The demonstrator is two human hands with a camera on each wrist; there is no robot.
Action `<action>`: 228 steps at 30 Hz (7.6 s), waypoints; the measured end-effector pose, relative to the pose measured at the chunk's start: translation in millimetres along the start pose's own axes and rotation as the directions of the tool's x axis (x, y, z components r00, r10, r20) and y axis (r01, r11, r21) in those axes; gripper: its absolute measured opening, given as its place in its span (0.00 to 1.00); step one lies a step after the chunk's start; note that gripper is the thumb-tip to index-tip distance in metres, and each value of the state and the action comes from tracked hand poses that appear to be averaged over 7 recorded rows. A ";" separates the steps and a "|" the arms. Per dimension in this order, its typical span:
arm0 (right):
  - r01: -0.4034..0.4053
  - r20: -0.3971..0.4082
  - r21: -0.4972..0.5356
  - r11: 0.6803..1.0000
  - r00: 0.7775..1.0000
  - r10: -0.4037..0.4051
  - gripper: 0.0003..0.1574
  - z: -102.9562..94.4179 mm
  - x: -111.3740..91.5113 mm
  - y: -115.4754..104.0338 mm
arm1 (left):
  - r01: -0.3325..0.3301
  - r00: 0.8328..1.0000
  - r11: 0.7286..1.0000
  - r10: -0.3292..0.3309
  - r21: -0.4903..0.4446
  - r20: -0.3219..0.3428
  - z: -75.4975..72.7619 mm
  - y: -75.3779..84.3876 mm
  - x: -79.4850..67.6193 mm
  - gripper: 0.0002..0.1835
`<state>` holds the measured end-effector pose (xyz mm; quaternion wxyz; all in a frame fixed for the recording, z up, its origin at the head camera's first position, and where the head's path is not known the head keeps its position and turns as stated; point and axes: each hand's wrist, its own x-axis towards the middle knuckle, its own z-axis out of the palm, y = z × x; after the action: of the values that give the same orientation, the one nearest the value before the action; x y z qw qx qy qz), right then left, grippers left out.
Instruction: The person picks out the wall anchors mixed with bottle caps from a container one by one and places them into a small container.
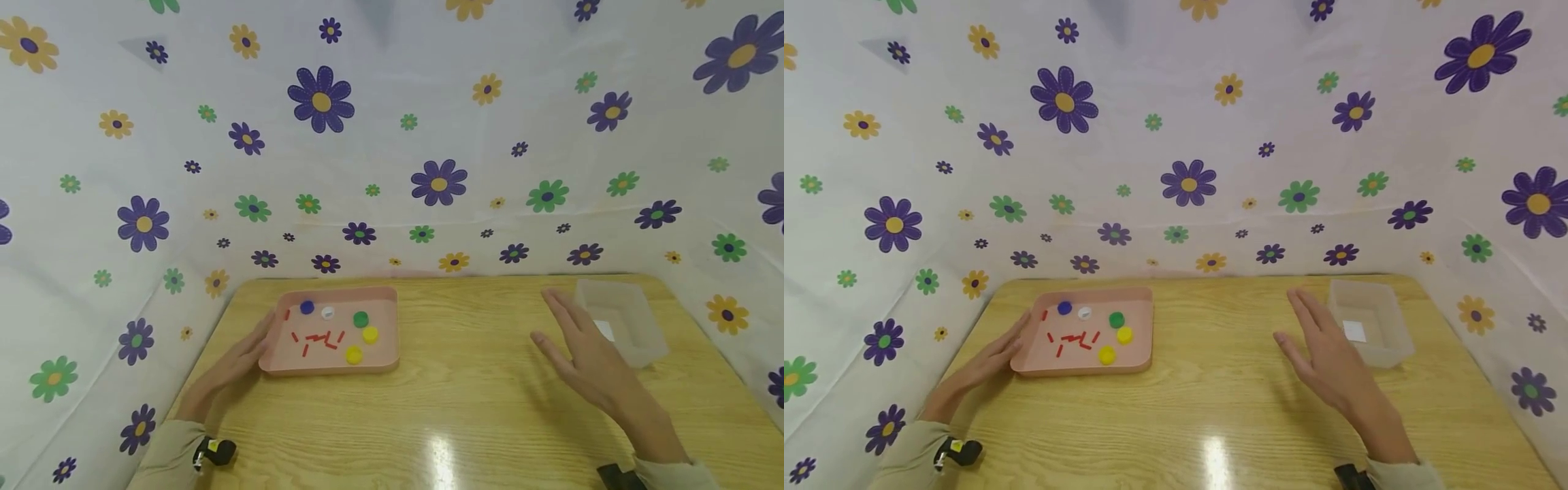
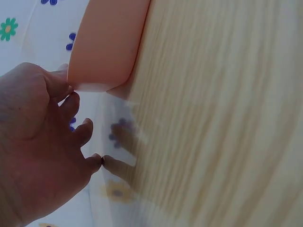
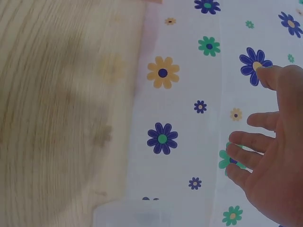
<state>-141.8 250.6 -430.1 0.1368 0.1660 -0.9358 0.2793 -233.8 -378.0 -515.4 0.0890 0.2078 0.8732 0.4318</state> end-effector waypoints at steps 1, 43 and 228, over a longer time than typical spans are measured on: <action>0.002 0.002 0.004 1.000 1.000 -0.002 0.47 1.3 -0.8 -0.5 | 0.000 1.000 1.000 0.000 -0.001 0.001 3.5 1.0 1.6 0.33; 0.173 -0.192 0.261 0.950 0.973 -0.125 0.30 73.4 19.3 -27.9 | -0.167 0.984 0.946 0.175 0.276 -0.006 129.2 94.8 51.5 0.34; -0.180 -0.516 0.165 0.970 0.822 0.240 0.19 -2.1 -20.5 59.5 | -0.166 0.984 0.978 0.156 0.123 0.090 153.2 105.5 77.3 0.37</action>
<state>-145.9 303.5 -463.9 0.3495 -0.0150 -0.8572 0.3780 -221.7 -177.1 -523.7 0.0749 0.3004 0.8754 0.3713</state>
